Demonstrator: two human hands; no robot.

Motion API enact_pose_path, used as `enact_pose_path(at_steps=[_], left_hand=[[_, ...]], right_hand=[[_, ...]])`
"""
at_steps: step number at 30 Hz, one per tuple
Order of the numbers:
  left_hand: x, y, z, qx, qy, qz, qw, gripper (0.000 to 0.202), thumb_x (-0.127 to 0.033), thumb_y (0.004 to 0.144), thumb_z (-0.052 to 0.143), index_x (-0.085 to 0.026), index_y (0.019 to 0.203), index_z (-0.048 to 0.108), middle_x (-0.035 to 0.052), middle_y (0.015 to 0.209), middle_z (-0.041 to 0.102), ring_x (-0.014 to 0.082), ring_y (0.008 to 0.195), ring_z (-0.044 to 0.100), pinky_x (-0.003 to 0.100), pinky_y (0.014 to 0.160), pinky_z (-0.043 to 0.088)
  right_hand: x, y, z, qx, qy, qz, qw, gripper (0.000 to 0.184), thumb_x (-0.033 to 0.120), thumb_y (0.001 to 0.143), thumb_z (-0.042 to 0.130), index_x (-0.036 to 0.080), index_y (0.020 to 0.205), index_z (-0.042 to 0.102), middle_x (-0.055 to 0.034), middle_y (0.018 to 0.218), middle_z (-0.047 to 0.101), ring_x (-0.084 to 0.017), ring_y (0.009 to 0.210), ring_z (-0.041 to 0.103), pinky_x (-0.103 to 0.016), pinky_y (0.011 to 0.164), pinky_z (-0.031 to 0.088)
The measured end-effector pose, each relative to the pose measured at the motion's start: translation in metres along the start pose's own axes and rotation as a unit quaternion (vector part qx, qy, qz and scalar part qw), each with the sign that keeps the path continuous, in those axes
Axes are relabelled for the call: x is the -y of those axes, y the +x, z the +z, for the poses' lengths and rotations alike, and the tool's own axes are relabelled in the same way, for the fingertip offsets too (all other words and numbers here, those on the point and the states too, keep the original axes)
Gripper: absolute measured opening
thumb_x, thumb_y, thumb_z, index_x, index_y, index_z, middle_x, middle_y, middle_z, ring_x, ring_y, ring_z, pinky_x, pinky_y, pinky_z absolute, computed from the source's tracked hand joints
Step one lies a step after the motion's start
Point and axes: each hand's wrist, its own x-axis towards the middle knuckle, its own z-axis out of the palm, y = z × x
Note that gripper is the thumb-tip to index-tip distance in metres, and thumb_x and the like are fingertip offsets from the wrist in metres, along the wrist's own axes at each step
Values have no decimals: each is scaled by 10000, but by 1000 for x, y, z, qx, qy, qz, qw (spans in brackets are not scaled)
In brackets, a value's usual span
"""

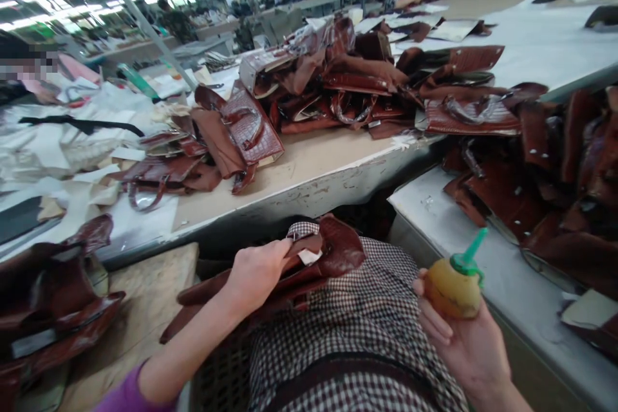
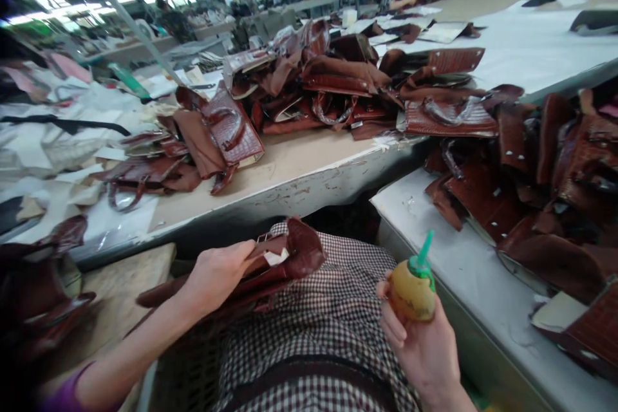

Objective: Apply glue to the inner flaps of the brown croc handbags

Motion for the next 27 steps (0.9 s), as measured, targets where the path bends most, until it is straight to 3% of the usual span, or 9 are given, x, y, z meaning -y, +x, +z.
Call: enact_pose_path(at_steps=[2, 5, 7, 10, 13, 19, 22, 24, 27], left_hand=[[-6, 13, -12, -8, -203, -94, 975, 171, -342, 884, 641, -190, 866, 717, 40, 752, 730, 215, 729, 692, 271, 667, 541], [-13, 26, -26, -47, -482, -227, 845, 209, -317, 882, 653, -138, 981, 697, 78, 794, 768, 219, 649, 716, 309, 615, 586], [-17, 26, -30, -87, -574, -248, 776, 148, -217, 885, 644, -116, 988, 681, 87, 777, 768, 194, 587, 711, 286, 562, 593], [-28, 12, -29, -141, -635, -229, 724, 143, -61, 896, 586, -122, 993, 672, 62, 834, 768, 137, 598, 714, 200, 509, 583], [-42, -17, -25, -165, -663, -273, 677, 216, 8, 918, 508, -131, 987, 658, 41, 840, 756, 113, 575, 710, 166, 454, 577], [-52, -68, -8, -196, -702, -375, 572, 207, 14, 926, 491, -118, 1015, 625, 66, 842, 748, 147, 619, 741, 143, 432, 577], [-49, -74, 10, -204, -709, -396, 547, 195, 35, 911, 497, -106, 970, 618, 82, 867, 746, 150, 673, 749, 132, 463, 581], [-46, -75, 22, -230, -696, -392, 556, 195, 37, 898, 509, -111, 957, 621, 64, 864, 739, 124, 649, 731, 142, 504, 598], [-37, -76, 33, -232, -651, -309, 654, 172, -77, 892, 598, -161, 1041, 612, 54, 978, 720, 160, 791, 735, 251, 639, 652]], right_hand=[[3, -1, 9, 12, -8, -22, 1000, 332, 411, 877, 549, 157, 1012, 715, -89, 842, 624, -67, 407, 301, -181, 347, 368], [7, -3, 25, 38, -7, -59, 998, 376, 453, 886, 545, 163, 1038, 728, -98, 871, 653, -68, 396, 324, -189, 342, 364], [7, -2, 36, 65, -5, -79, 995, 394, 473, 900, 529, 175, 1055, 735, -104, 903, 675, -88, 415, 395, -204, 356, 393], [2, 3, 50, 79, 5, -111, 991, 409, 523, 910, 508, 220, 1033, 754, -110, 1000, 711, -205, 673, 635, -296, 520, 546], [-4, 13, 63, 71, 19, -146, 987, 399, 561, 916, 499, 281, 1025, 762, -75, 1096, 726, -294, 1035, 658, -441, 791, 584], [-15, 30, 80, 113, 43, -142, 983, 460, 623, 904, 501, 251, 964, 764, -90, 1079, 726, -304, 1096, 641, -512, 981, 497], [-25, 38, 81, 168, 81, -92, 978, 504, 645, 882, 505, 212, 985, 743, -90, 1000, 683, -255, 939, 671, -425, 885, 557], [-30, 44, 79, 218, 68, -80, 970, 521, 659, 841, 549, 201, 1019, 721, -45, 862, 605, -160, 603, 602, -331, 642, 576], [-34, 52, 74, 266, 15, -68, 962, 516, 651, 827, 574, 202, 1054, 686, 28, 767, 484, -43, 350, 202, -230, 350, 353]])
